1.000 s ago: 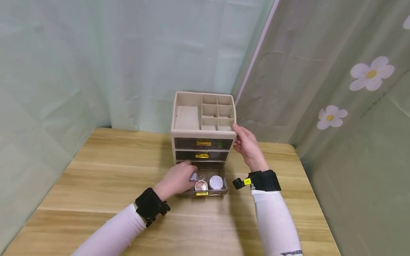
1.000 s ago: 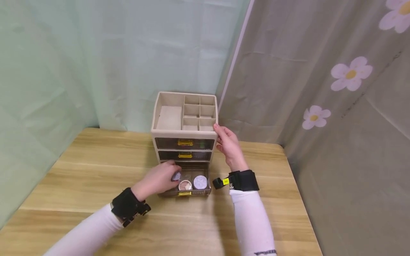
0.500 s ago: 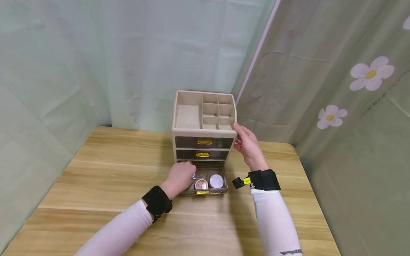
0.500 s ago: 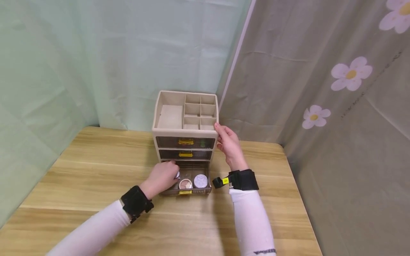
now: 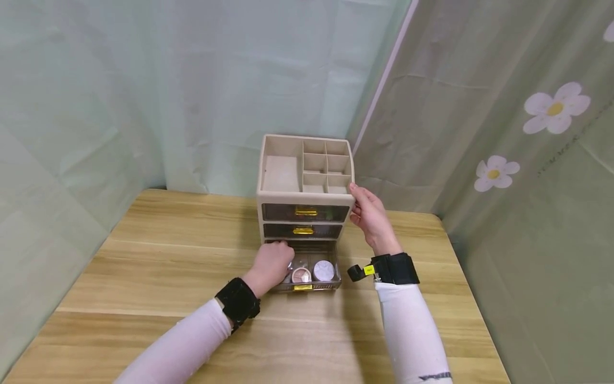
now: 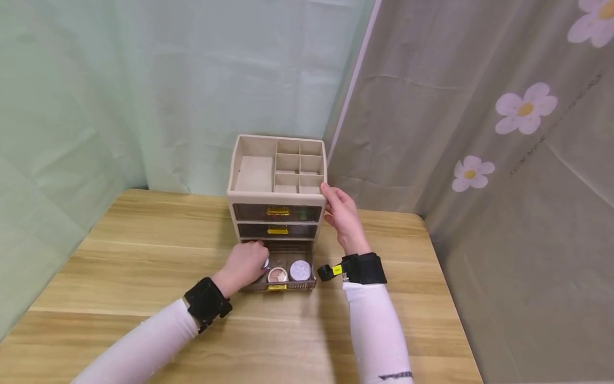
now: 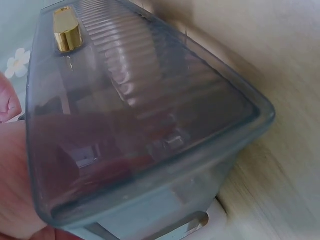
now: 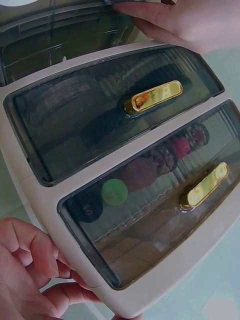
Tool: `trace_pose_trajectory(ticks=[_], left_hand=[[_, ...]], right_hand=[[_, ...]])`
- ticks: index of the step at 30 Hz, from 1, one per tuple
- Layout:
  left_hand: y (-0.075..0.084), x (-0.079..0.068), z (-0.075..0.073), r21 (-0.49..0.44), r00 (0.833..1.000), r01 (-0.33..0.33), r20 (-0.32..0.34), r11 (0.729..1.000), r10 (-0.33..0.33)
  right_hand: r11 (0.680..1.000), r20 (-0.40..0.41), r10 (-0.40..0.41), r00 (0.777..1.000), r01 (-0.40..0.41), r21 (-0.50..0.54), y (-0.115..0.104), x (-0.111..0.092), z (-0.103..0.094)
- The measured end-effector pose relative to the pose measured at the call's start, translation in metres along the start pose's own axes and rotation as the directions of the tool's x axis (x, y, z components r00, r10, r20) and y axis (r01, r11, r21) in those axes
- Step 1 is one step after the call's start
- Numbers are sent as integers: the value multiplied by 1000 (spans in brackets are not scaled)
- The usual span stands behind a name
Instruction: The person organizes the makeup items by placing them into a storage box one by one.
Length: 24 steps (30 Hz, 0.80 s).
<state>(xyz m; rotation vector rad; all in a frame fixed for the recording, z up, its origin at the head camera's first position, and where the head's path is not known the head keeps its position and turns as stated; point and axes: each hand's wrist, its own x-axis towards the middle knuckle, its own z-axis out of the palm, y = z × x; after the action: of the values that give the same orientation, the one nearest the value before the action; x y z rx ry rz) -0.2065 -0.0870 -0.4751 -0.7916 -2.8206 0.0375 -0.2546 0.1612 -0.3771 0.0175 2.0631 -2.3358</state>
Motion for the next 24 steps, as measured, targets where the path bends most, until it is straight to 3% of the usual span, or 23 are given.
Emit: trace_pose_trajectory(ticks=[8,16,20,24], left_hand=[[-5,-1,-2,-28,1000,18,17,999,-18],[-14,-4,-12,-154,1000,28,-3,988,-29],[-20,-5,-17,-279,998,60,-5,958,-64],[-24,-10,-22,-449,992,50,-82,892,-97]], right_hand=[[999,11,-10,1000,10,38,1,3,4],[998,15,-20,1000,19,58,2,5,5],[998,15,-26,1000,25,63,2,5,4],[998,12,-24,1000,23,57,2,4,4]])
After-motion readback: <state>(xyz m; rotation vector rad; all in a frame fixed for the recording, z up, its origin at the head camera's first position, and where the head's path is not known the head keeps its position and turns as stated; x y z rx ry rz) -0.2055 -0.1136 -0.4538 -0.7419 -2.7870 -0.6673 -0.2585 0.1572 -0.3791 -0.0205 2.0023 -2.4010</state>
